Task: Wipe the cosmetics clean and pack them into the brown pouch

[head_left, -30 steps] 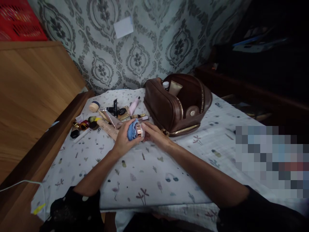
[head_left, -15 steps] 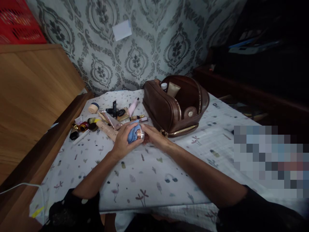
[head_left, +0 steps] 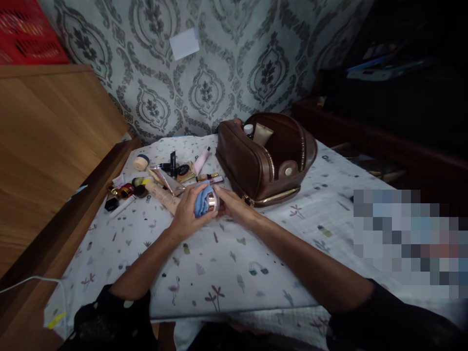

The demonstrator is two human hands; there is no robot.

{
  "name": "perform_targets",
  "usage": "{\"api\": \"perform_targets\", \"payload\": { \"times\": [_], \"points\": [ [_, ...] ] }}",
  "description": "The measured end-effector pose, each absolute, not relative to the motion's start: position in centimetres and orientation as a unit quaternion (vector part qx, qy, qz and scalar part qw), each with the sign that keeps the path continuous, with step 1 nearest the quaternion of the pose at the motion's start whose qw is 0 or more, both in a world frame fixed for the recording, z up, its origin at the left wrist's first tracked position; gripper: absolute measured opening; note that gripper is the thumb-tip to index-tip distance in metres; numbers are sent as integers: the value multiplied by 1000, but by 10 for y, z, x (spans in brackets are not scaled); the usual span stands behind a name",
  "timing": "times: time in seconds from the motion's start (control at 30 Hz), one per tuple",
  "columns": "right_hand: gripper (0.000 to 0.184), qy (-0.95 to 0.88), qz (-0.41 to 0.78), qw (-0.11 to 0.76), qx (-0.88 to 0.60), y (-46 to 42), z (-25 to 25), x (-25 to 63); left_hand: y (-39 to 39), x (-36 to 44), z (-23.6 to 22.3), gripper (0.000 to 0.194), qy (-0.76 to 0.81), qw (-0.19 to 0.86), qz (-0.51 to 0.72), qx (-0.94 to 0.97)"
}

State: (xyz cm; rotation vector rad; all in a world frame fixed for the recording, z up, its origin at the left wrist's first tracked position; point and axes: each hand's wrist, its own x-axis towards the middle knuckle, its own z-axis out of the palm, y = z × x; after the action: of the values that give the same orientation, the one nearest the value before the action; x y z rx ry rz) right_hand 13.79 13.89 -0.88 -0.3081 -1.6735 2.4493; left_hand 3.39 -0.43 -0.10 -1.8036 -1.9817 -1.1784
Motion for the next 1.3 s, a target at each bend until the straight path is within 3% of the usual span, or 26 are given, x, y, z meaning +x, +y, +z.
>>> {"api": "perform_targets", "payload": {
  "times": [0.53,0.7,0.9,1.07,1.3],
  "points": [
    [46,-539,836,71,-74,137,-7,139,-4,32,0,60,-675,127,-404,-605],
    [47,-567,816,103,-50,133,-4,141,-4,32,0,69,-666,131,-400,-615],
    [43,-552,823,126,-50,132,-2,145,-5,29,1,66,-692,8,-504,-517],
    [55,-516,846,132,-13,134,0,144,-1,16,-7,52,-663,-100,-612,-419],
    [65,-616,769,173,-13,133,-9,142,0,19,-5,51,-673,-126,-665,-297]
  ]
}}
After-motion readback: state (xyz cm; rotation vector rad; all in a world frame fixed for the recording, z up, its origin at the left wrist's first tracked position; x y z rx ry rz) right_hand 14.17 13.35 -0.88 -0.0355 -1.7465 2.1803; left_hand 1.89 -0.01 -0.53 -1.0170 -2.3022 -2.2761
